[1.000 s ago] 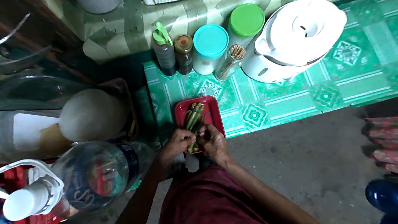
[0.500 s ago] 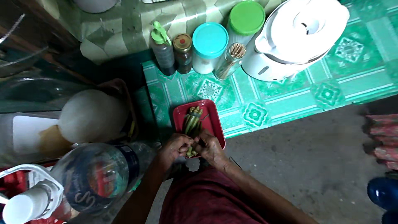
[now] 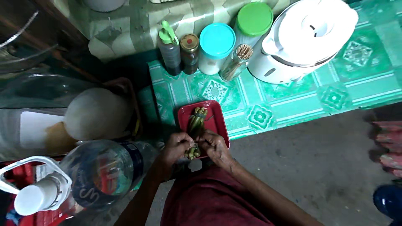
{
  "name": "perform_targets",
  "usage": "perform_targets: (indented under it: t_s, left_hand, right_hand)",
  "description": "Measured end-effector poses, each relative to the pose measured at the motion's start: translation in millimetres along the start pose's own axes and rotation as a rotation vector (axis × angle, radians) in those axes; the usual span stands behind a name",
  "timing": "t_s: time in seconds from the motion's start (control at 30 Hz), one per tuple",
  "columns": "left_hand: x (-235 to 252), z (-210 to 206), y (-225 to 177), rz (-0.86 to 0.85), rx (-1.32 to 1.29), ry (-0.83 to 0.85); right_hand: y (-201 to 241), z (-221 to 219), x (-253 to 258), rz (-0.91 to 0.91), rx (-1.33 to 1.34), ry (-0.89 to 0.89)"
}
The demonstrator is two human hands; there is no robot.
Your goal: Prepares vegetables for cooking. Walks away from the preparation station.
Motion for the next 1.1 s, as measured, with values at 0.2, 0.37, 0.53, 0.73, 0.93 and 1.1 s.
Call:
perform_targets:
  t_s: [0.2,0.37,0.53,0.73,0.93,1.1]
  left_hand:
    - [-1.8,12.2,-6.0,-0.169,0.324,0.011]
    - [-0.2,10.1,0.0,-0.055,0.433,-0.013]
    - [1.3,8.6,7.6,-0.056,0.425,-0.012]
    - [-0.5,11.9,-10.5,-0.125,0.483,-0.052]
    - [22.7,-38.4,-10.8,0.131,0.882,0.161]
    - [18.8,-33.5,-20.2,0.210,0.769,0.095]
  right_hand:
    - [-14.1,7.9,-8.2,-0.018,-0.030,-0.021]
    - [-22.6,1.4,-11.8,-0.112,-0.027,0.018]
    - [-43.1,2.5,-11.8,-0.211,0.073,0.051]
    - [-73.3,-1.0,-11.2,-0.776,0.312,0.101]
    - [-84.3,-3.8,-0.6,-0.902,0.377,0.019]
    - [-55.6,25.2,20.4,-0.653,-0.217,0.077]
Point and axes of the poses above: each hand's wrist, its own x-axis towards the middle knuckle, its own z-axis out of the back of the hand, y = z × x, the point moved 10 cm from there along x, towards the middle knuckle, and after that the axes turned 8 degrees about -z, right-handed, at the moved point
